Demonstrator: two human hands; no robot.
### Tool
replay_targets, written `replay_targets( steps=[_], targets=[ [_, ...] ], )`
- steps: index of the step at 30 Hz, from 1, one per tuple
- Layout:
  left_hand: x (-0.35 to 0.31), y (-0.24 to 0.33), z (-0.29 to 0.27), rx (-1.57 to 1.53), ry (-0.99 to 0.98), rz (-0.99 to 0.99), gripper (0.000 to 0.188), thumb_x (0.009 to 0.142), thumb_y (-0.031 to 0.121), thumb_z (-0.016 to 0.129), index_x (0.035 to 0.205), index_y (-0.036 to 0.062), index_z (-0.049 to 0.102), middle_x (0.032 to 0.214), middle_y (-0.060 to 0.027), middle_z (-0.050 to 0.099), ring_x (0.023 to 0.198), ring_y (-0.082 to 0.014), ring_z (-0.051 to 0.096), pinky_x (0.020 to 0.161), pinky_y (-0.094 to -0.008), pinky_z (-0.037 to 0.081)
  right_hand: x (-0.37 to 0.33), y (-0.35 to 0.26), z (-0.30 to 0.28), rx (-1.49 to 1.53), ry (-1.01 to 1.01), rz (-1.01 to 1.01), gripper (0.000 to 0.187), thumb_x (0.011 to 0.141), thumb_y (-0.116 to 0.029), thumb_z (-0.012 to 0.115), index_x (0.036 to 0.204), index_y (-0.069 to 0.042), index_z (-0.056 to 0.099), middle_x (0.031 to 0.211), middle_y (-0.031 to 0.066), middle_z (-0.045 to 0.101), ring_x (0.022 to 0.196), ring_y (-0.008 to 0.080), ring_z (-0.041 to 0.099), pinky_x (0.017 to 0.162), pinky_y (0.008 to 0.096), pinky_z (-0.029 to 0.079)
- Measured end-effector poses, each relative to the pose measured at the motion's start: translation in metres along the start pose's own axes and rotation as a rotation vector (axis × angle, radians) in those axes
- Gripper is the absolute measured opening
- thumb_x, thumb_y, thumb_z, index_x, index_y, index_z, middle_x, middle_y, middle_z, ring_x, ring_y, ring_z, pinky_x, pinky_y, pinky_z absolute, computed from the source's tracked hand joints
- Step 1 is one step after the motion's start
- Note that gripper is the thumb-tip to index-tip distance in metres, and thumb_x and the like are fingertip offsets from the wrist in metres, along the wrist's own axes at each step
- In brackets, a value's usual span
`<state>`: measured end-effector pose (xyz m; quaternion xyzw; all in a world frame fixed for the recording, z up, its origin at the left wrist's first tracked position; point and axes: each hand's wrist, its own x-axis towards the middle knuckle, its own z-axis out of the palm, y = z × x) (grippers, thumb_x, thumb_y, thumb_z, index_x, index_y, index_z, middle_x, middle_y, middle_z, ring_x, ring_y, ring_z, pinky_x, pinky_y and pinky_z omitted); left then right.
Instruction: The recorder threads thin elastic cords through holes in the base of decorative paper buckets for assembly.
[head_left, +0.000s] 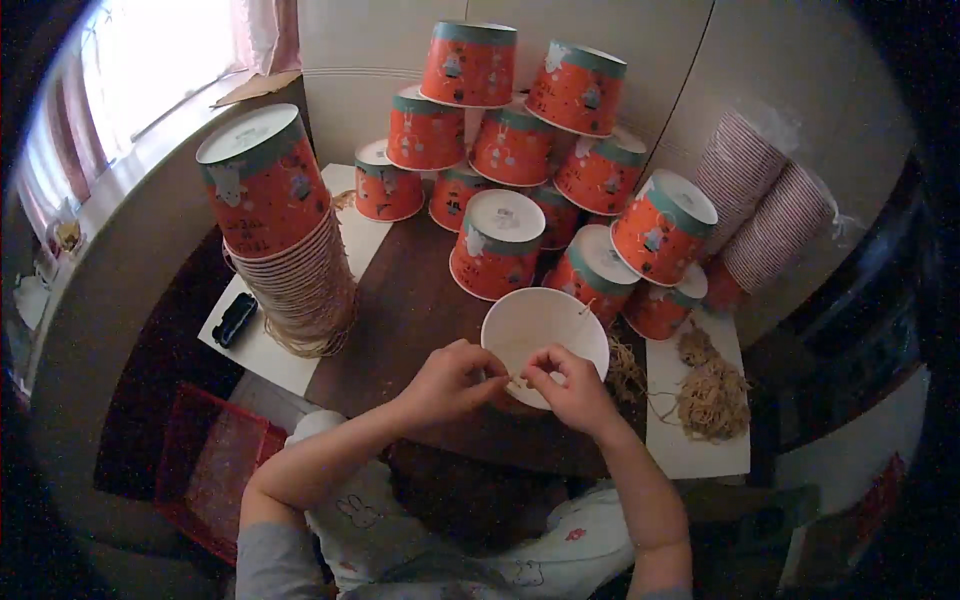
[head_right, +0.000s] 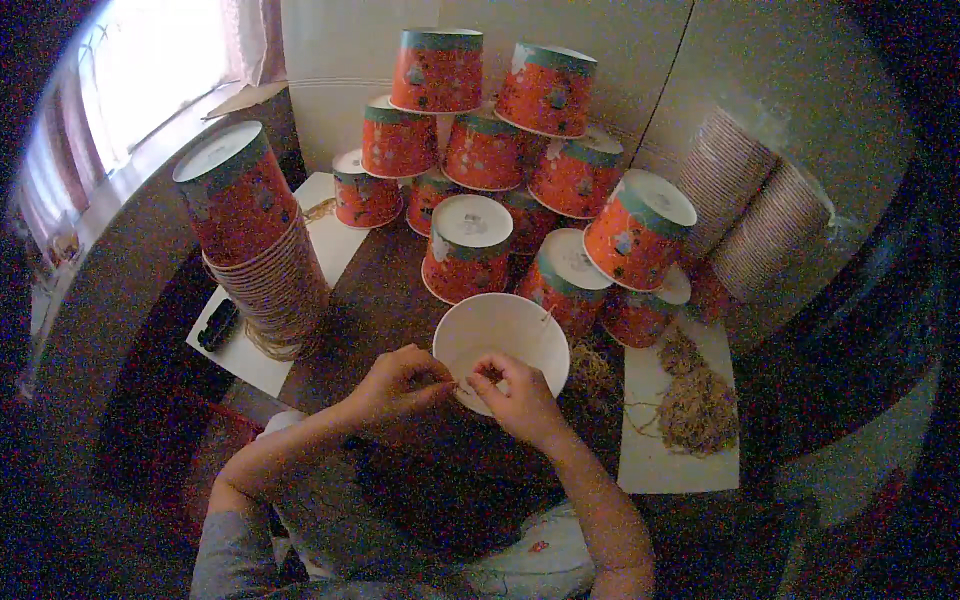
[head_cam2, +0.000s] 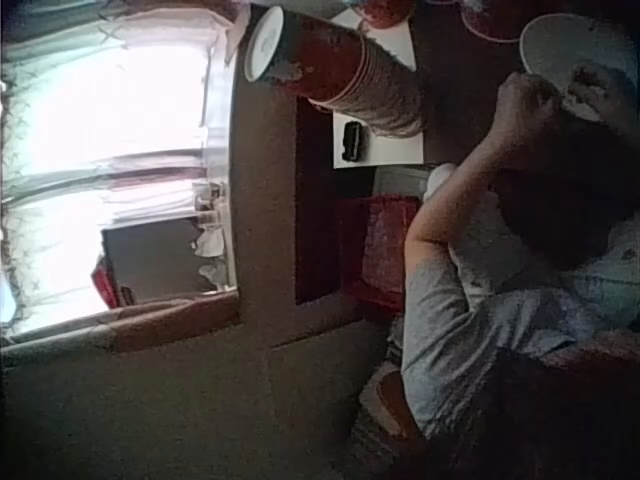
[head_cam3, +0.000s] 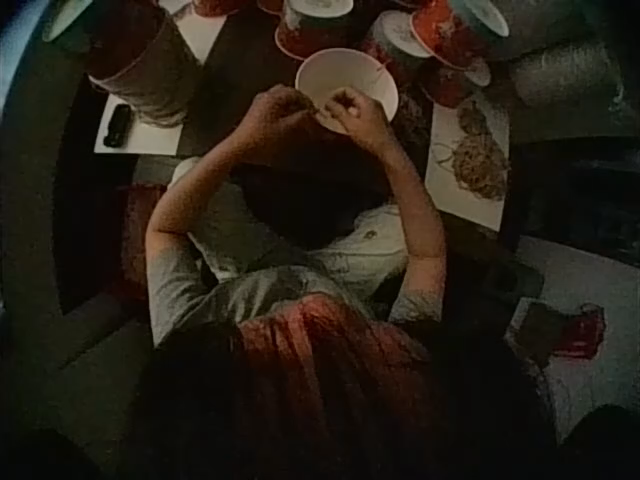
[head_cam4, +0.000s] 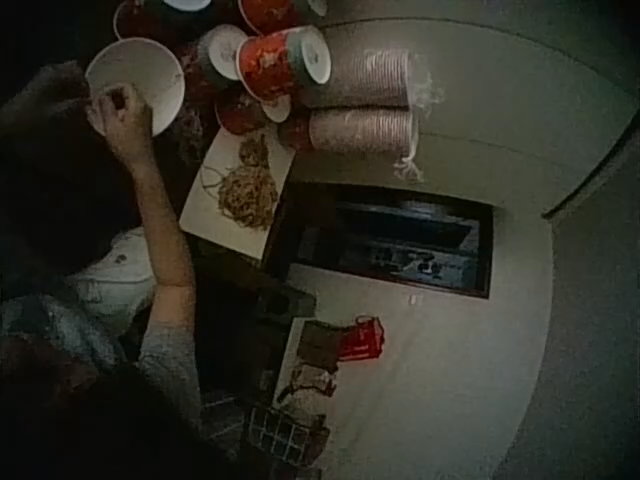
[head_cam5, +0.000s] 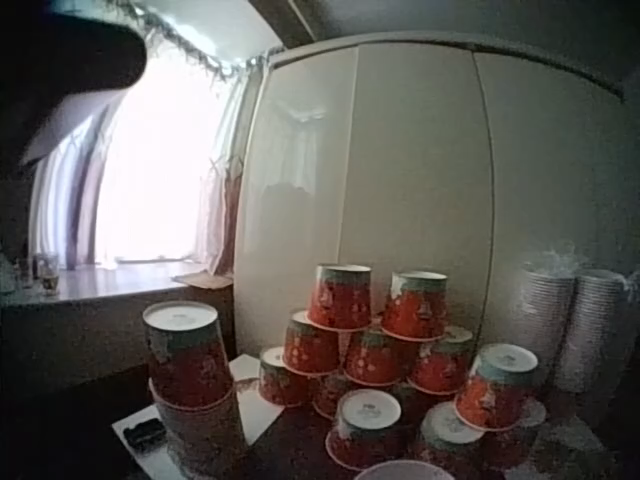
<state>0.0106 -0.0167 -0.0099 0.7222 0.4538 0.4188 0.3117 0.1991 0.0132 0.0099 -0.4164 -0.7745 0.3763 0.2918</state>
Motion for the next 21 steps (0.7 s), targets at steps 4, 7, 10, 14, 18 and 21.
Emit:
replay_targets(
  steps=[4, 7, 10, 14, 18, 21],
  targets=[
    [0.0003, 0.0012, -0.0006, -0.030, -0.031, -0.060, 0.013, 0.073, 0.015, 0.061, 0.081, 0.0054, 0.062, 0.075, -0.0072, 0.060, 0.070, -0.0202, 0.053, 0.063, -0.0304, 0.044, 0.0000, -0.0004, -0.0008, 0.017, -0.012, 0.000, 0.016, 0.080, -0.016, 0.056, 0.085, -0.001, 0.055, 0.078, 0.0102, 0.061, 0.073, 0.0190, 0.059, 0.067, 0.0303, 0.045],
    [0.0003, -0.0002, 0.0007, -0.053, -0.020, -0.057, 0.014, 0.075, 0.014, 0.060, 0.082, 0.0027, 0.061, 0.075, -0.0087, 0.060, 0.071, -0.0178, 0.056, 0.064, -0.0293, 0.045, -0.0006, 0.0019, -0.0018, -0.006, -0.008, -0.046, 0.016, 0.079, -0.016, 0.056, 0.084, -0.001, 0.055, 0.077, 0.0099, 0.060, 0.072, 0.0194, 0.059, 0.065, 0.0305, 0.045],
    [0.0004, 0.0006, 0.0008, -0.256, -0.048, -0.162, 0.014, 0.077, 0.013, 0.058, 0.082, -0.0010, 0.059, 0.075, -0.0094, 0.060, 0.072, -0.0145, 0.058, 0.065, -0.0277, 0.046, -0.0017, -0.0004, -0.0037, -0.074, -0.044, -0.025, 0.016, 0.078, -0.016, 0.056, 0.082, -0.001, 0.056, 0.076, 0.0102, 0.060, 0.071, 0.0201, 0.058, 0.062, 0.0308, 0.045],
    [0.0012, -0.0009, 0.0011, -0.313, -0.081, -0.188, 0.015, 0.079, 0.011, 0.056, 0.082, -0.0037, 0.058, 0.076, -0.0097, 0.060, 0.073, -0.0130, 0.059, 0.066, -0.0265, 0.047, -0.0019, -0.0049, -0.0059, -0.084, -0.057, -0.007, 0.016, 0.078, -0.016, 0.056, 0.081, -0.001, 0.057, 0.076, 0.0070, 0.059, 0.070, 0.0146, 0.056, 0.057, 0.0272, 0.043],
    [0.0014, -0.0045, 0.0023, -0.330, -0.086, -0.187, 0.015, 0.080, 0.011, 0.056, 0.083, -0.0035, 0.057, 0.077, -0.0094, 0.061, 0.072, -0.0128, 0.059, 0.066, -0.0261, 0.047, -0.0021, -0.0020, -0.0057, -0.099, -0.056, -0.017, 0.016, 0.078, -0.017, 0.057, 0.083, -0.002, 0.058, 0.074, 0.0030, 0.059, 0.070, 0.0079, 0.053, 0.052, 0.0232, 0.041],
    [0.0028, 0.0033, 0.0014, -0.411, -0.117, -0.256, 0.014, 0.080, 0.010, 0.055, 0.084, -0.0036, 0.057, 0.077, -0.0092, 0.061, 0.072, -0.0127, 0.060, 0.066, -0.0256, 0.047, -0.0027, 0.0007, -0.0059, -0.097, -0.025, -0.036, 0.016, 0.078, -0.016, 0.058, 0.084, -0.001, 0.059, 0.076, 0.0045, 0.060, 0.071, 0.0098, 0.055, 0.056, 0.0240, 0.043]
  ],
)
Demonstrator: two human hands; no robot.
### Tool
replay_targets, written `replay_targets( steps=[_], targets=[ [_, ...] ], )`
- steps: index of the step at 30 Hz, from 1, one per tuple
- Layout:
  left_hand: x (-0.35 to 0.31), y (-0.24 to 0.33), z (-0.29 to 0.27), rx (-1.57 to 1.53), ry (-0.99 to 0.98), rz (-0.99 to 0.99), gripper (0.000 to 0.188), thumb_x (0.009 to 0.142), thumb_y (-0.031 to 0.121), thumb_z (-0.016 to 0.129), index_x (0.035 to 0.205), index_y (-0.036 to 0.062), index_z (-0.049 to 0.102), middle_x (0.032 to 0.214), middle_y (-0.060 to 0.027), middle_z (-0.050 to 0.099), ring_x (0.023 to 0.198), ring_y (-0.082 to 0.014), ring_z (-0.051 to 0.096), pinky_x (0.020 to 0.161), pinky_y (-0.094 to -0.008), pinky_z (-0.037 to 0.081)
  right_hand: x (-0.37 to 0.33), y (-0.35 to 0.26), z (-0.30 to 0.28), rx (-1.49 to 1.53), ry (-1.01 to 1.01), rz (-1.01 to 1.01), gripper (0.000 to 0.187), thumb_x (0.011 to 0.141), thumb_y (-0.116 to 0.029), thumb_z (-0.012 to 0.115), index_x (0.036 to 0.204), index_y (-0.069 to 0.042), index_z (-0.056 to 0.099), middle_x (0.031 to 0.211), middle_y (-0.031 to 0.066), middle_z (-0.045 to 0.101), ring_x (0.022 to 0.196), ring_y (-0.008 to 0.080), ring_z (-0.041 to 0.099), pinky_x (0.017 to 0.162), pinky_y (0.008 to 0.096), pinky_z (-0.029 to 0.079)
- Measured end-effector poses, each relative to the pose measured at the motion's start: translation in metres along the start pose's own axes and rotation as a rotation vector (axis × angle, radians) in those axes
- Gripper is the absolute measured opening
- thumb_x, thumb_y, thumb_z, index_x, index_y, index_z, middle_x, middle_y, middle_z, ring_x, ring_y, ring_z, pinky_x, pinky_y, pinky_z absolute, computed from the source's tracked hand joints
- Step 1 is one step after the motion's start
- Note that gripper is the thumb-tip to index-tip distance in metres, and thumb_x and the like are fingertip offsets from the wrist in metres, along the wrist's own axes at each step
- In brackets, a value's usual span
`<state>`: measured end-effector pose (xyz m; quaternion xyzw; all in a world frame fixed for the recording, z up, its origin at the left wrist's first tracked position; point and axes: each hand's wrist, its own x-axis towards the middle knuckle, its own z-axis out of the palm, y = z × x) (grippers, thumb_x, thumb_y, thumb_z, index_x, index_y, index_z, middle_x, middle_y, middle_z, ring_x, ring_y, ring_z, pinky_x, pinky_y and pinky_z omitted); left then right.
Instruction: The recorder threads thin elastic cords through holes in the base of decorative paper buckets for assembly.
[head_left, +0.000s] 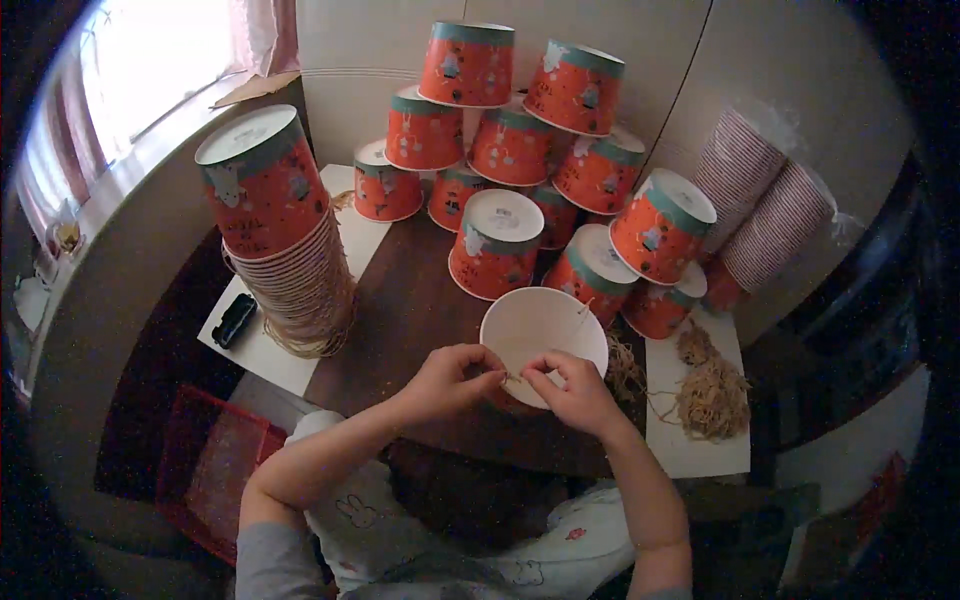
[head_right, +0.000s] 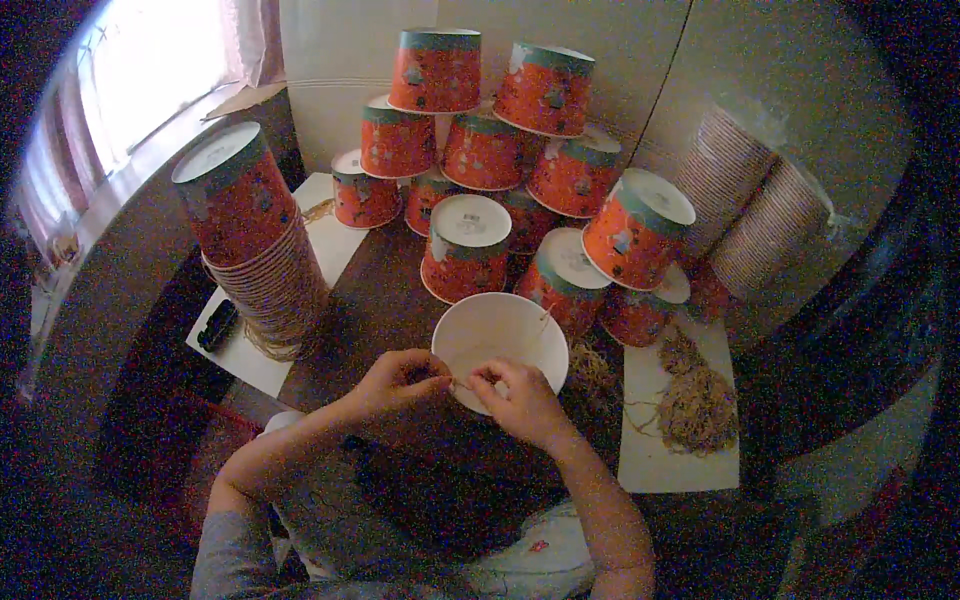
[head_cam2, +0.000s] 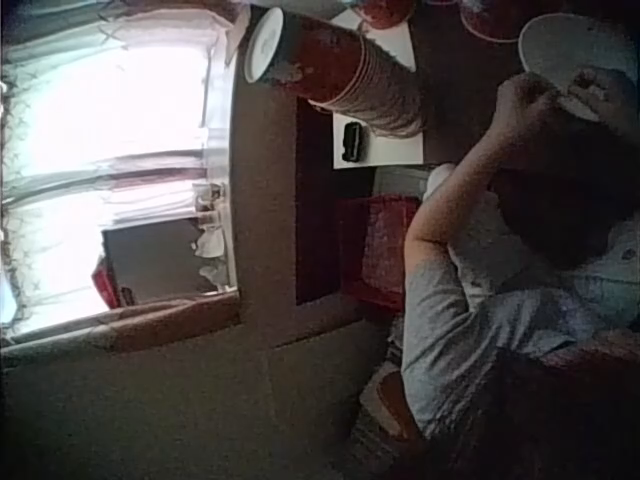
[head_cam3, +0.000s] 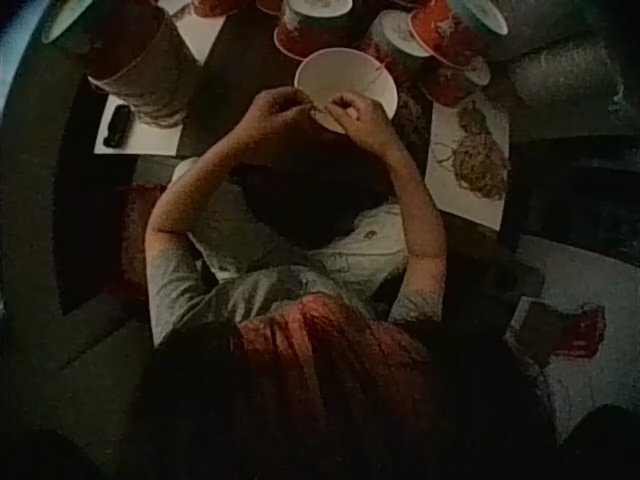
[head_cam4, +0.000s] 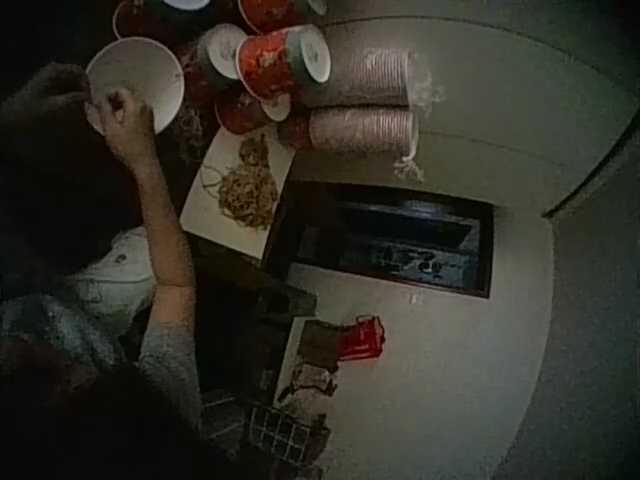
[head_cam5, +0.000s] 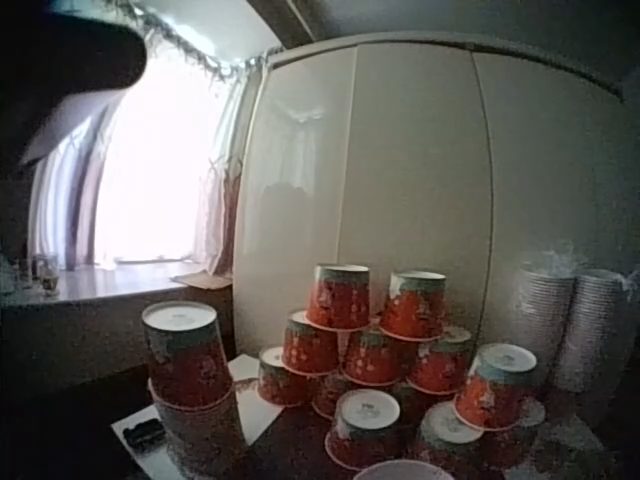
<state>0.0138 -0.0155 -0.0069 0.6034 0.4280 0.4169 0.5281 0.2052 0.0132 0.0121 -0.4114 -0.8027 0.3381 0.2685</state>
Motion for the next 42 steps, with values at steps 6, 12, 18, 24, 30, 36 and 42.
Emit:
replay_targets(
  steps=[6, 12, 18, 24, 30, 36, 42],
  targets=[
    [0.000, -0.006, -0.002, 0.028, -0.022, 0.025, 0.014, 0.081, 0.009, 0.054, 0.085, -0.0045, 0.055, 0.078, -0.0089, 0.061, 0.072, -0.0135, 0.060, 0.065, -0.0255, 0.048, 0.002, -0.002, 0.006, 0.069, 0.041, -0.031, 0.015, 0.075, -0.014, 0.061, 0.085, -0.002, 0.060, 0.078, 0.0075, 0.060, 0.076, 0.0134, 0.057, 0.068, 0.0258, 0.044],
    [-0.003, 0.006, 0.000, -0.091, -0.044, -0.020, 0.014, 0.083, 0.008, 0.051, 0.086, -0.0051, 0.054, 0.078, -0.0089, 0.060, 0.072, -0.0141, 0.060, 0.066, -0.0252, 0.048, 0.001, -0.009, 0.007, -0.060, 0.017, -0.127, 0.020, 0.074, -0.021, 0.062, 0.085, -0.004, 0.060, 0.081, 0.0096, 0.060, 0.075, 0.0250, 0.058, 0.070, 0.0347, 0.044],
    [-0.002, 0.005, -0.001, -0.096, -0.040, -0.013, 0.014, 0.083, 0.009, 0.050, 0.087, -0.0049, 0.054, 0.077, -0.0080, 0.060, 0.072, -0.0141, 0.060, 0.066, -0.0255, 0.048, 0.001, -0.002, 0.009, -0.201, 0.086, -0.182, 0.018, 0.074, -0.023, 0.061, 0.081, -0.006, 0.062, 0.080, 0.0085, 0.062, 0.076, 0.0262, 0.057, 0.072, 0.0361, 0.041],
    [-0.001, 0.000, -0.002, -0.109, -0.047, 0.010, 0.015, 0.084, 0.010, 0.050, 0.087, -0.0045, 0.054, 0.077, -0.0081, 0.060, 0.072, -0.0138, 0.060, 0.066, -0.0254, 0.048, 0.002, -0.006, 0.011, -0.147, 0.068, -0.194, 0.017, 0.075, -0.021, 0.059, 0.081, -0.006, 0.062, 0.078, 0.0086, 0.062, 0.074, 0.0274, 0.058, 0.073, 0.0365, 0.040],
    [0.000, -0.003, -0.005, -0.019, -0.002, -0.002, 0.014, 0.083, 0.010, 0.050, 0.086, -0.0040, 0.054, 0.077, -0.0082, 0.060, 0.073, -0.0130, 0.060, 0.065, -0.0245, 0.047, 0.001, -0.007, 0.009, -0.230, 0.124, -0.256, 0.015, 0.076, -0.019, 0.057, 0.079, -0.005, 0.061, 0.076, 0.0100, 0.062, 0.072, 0.0280, 0.058, 0.068, 0.0374, 0.041],
    [0.001, -0.007, -0.007, 0.046, 0.082, 0.056, 0.013, 0.080, 0.010, 0.053, 0.084, -0.0021, 0.055, 0.076, -0.0059, 0.059, 0.070, -0.0092, 0.055, 0.063, -0.0235, 0.045, 0.001, -0.004, 0.004, -0.194, 0.102, -0.251, 0.015, 0.076, -0.018, 0.057, 0.079, -0.003, 0.060, 0.075, 0.0121, 0.061, 0.069, 0.0295, 0.058, 0.066, 0.0377, 0.042],
    [0.003, -0.016, -0.009, 0.147, 0.132, 0.094, 0.014, 0.077, 0.012, 0.057, 0.083, -0.0005, 0.056, 0.076, -0.0050, 0.056, 0.070, -0.0089, 0.052, 0.062, -0.0239, 0.043, 0.001, -0.005, 0.006, 0.072, 0.032, -0.033, 0.014, 0.076, -0.014, 0.056, 0.079, -0.001, 0.057, 0.075, 0.0144, 0.060, 0.071, 0.0305, 0.058, 0.064, 0.0375, 0.045]
  ],
)
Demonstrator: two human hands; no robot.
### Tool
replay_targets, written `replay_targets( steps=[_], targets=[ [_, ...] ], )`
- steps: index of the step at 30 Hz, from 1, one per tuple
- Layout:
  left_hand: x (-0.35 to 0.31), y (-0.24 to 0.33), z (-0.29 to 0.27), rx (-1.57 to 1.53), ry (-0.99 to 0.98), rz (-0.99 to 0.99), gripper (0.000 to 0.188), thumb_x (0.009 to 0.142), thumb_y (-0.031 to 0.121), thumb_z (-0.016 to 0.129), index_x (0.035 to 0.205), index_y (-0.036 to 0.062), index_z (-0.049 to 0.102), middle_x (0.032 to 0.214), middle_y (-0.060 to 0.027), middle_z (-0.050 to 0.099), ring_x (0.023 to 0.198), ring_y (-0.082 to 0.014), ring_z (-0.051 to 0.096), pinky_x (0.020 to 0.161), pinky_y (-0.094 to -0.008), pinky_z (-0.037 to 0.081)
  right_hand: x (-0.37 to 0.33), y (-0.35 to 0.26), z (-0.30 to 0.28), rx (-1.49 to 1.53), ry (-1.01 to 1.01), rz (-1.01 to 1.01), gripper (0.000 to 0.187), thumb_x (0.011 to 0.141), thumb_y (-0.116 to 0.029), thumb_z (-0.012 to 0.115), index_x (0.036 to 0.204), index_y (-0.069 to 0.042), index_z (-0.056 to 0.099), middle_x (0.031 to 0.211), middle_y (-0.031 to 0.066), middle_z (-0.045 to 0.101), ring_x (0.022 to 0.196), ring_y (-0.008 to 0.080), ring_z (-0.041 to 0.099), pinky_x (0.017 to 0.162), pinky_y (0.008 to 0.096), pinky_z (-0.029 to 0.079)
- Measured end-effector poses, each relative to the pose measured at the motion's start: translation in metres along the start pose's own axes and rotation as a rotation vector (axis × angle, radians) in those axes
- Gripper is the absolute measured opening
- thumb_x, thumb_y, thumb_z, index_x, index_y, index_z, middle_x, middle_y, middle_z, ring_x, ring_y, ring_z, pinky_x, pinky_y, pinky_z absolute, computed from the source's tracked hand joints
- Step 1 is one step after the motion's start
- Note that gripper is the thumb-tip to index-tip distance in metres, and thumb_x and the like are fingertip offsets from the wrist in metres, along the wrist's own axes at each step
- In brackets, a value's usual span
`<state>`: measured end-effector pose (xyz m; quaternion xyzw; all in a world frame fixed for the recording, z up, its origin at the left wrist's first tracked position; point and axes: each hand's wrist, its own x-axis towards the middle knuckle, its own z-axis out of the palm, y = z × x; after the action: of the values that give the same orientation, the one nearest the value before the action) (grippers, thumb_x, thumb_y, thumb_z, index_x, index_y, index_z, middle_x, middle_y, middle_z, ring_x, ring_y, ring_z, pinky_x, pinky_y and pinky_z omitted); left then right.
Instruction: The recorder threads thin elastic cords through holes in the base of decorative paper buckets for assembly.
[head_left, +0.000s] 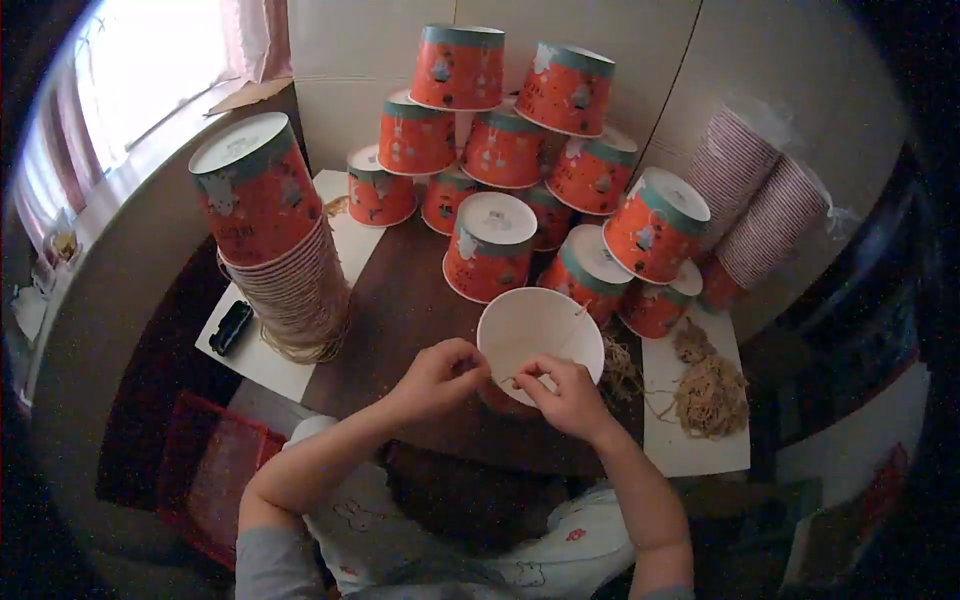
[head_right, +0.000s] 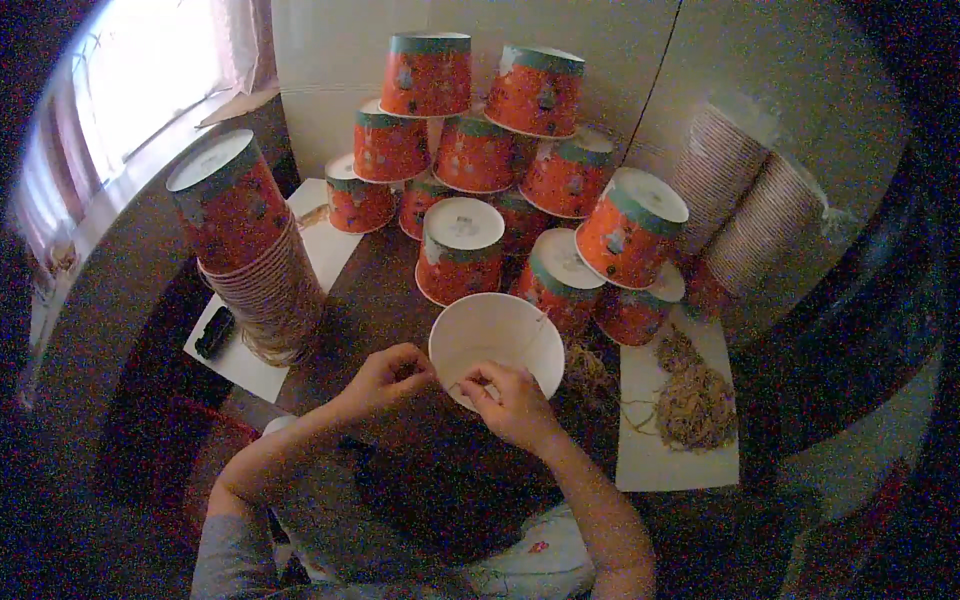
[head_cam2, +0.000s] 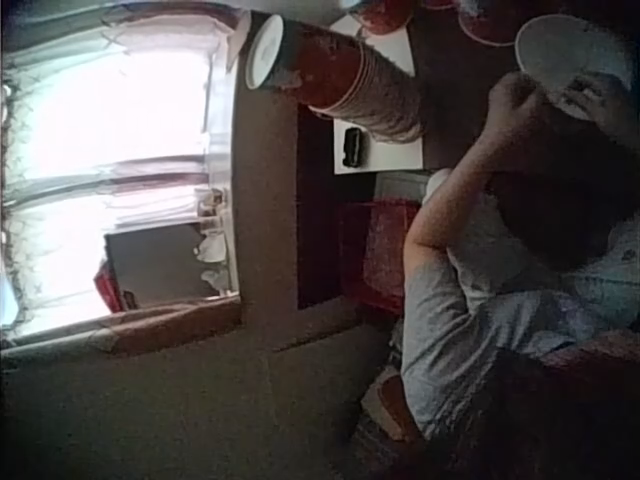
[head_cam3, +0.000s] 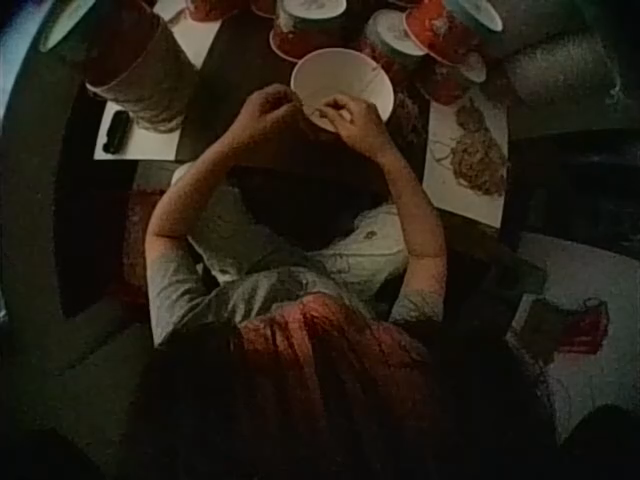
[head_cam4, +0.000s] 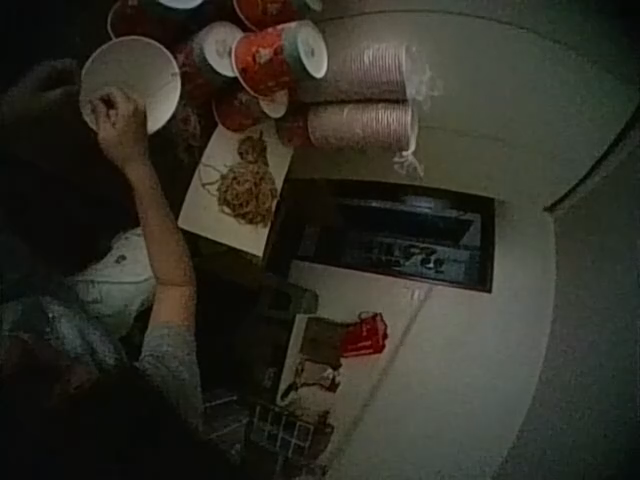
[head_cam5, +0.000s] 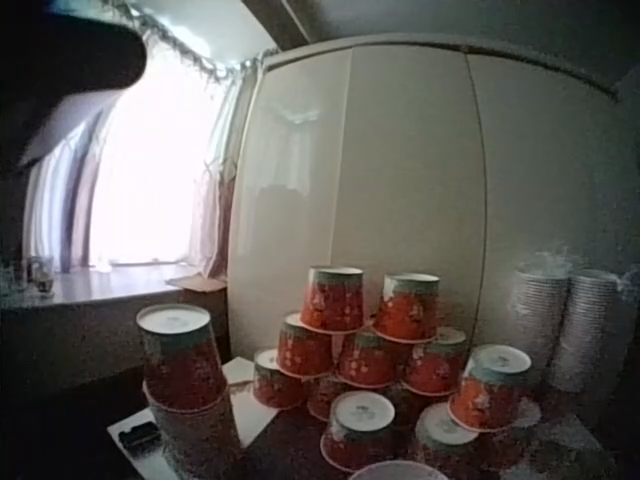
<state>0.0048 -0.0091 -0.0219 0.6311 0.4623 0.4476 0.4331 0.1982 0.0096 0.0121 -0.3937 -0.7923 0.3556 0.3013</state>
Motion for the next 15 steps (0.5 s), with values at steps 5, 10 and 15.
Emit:
replay_targets(
  steps=[5, 10, 15],
  targets=[
    [0.0000, -0.0012, 0.0000, 0.018, -0.004, 0.035, 0.013, 0.076, 0.012, 0.057, 0.081, -0.0004, 0.056, 0.076, -0.0065, 0.055, 0.069, -0.0111, 0.052, 0.062, -0.0252, 0.043, 0.0000, 0.0031, -0.0025, -0.060, -0.030, -0.075, 0.011, 0.078, -0.010, 0.055, 0.080, 0.001, 0.057, 0.072, 0.0098, 0.061, 0.071, 0.0162, 0.059, 0.063, 0.0276, 0.045],
    [0.0019, -0.0030, -0.0020, 0.199, -0.008, 0.139, 0.013, 0.075, 0.012, 0.058, 0.080, 0.0006, 0.057, 0.077, -0.0101, 0.056, 0.067, -0.0169, 0.054, 0.060, -0.0272, 0.044, -0.0008, 0.0034, -0.0029, -0.047, -0.079, -0.101, 0.009, 0.078, -0.008, 0.054, 0.079, 0.001, 0.056, 0.071, 0.0084, 0.060, 0.068, 0.0139, 0.057, 0.062, 0.0257, 0.044],
    [0.0037, 0.0003, -0.0043, 0.358, -0.057, 0.221, 0.013, 0.071, 0.011, 0.058, 0.081, 0.0025, 0.058, 0.077, -0.0106, 0.055, 0.073, -0.0253, 0.053, 0.068, -0.0334, 0.044, -0.0027, 0.0073, -0.0042, 0.075, -0.155, 0.035, 0.009, 0.079, -0.008, 0.054, 0.081, 0.000, 0.057, 0.075, 0.0044, 0.059, 0.071, 0.0094, 0.054, 0.064, 0.0244, 0.044]
  ],
)
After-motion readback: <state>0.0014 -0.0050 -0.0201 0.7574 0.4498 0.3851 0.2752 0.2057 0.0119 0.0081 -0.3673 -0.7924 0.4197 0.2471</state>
